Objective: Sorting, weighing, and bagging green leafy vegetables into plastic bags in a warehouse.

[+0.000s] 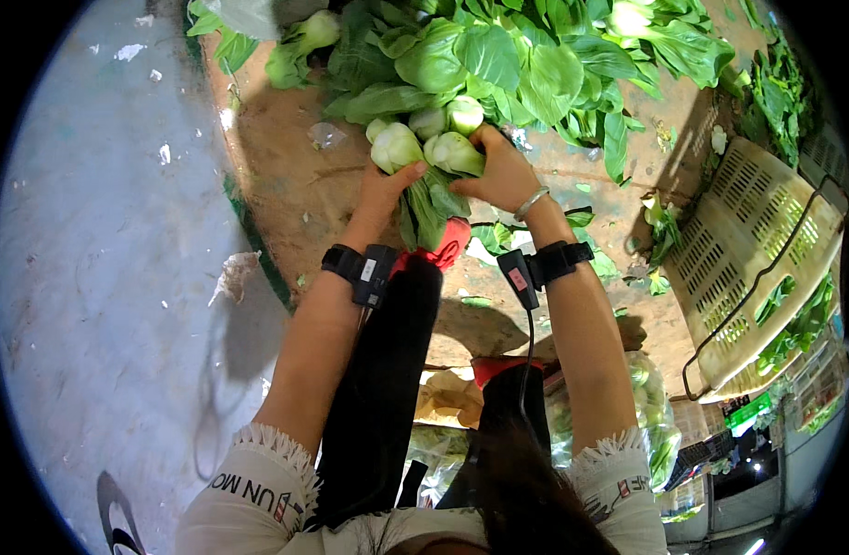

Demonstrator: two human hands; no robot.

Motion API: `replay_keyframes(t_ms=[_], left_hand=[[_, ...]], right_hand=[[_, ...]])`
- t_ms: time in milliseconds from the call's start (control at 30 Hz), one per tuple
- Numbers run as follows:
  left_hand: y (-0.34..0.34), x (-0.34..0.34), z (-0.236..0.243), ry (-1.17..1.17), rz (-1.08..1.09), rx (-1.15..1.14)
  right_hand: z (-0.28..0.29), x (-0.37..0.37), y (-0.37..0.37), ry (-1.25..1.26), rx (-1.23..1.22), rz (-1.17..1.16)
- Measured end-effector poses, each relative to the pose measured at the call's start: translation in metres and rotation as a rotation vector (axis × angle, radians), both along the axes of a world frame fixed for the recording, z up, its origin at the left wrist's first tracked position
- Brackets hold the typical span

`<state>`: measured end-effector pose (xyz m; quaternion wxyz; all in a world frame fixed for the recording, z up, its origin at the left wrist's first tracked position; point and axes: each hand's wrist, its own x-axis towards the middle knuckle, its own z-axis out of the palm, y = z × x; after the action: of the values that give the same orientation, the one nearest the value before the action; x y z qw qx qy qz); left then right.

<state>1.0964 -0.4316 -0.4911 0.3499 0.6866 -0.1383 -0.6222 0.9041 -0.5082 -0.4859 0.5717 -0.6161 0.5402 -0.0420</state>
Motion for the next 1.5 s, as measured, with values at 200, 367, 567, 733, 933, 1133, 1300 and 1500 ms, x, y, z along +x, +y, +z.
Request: replay_keyframes(t_ms=[200, 367, 567, 733, 933, 1133, 1300, 1500], left_hand=[[0.0, -0.002, 0.01, 0.168, 0.159, 0.023], [0.0, 0.014, 0.078, 0.278, 0.081, 0.102], [0.056, -0.033, 0.242, 0.168, -0.338, 0.169], [0.074, -0.093, 0.341, 0.465, -0.511, 0.183], [0.157, -0.278, 0.423, 0.476, -1.301, 0.397], [0.291, -0.402, 0.429, 0.593, -1.711, 0.488], [0.367, -0.48, 0.431, 0.498, -2.067, 0.294], [0.389, -0.539, 0.432, 0.435, -1.918, 0.754]], right_hand=[[-0.006, 0.022, 0.007, -0.099, -0.199, -0.023], [0.05, 0.019, 0.044, -0.045, -0.165, -0.211], [0.181, -0.088, 0.165, -0.56, 0.203, -0.766], [0.288, -0.149, 0.264, -0.9, 0.087, -1.039], [0.427, -0.195, 0.455, -0.839, 0.004, -1.827], [0.451, -0.17, 0.579, -1.242, -0.027, -2.611], [0.474, -0.228, 0.628, -1.064, -0.284, -2.518], [0.475, -0.269, 0.687, -0.367, -0.177, -2.209]])
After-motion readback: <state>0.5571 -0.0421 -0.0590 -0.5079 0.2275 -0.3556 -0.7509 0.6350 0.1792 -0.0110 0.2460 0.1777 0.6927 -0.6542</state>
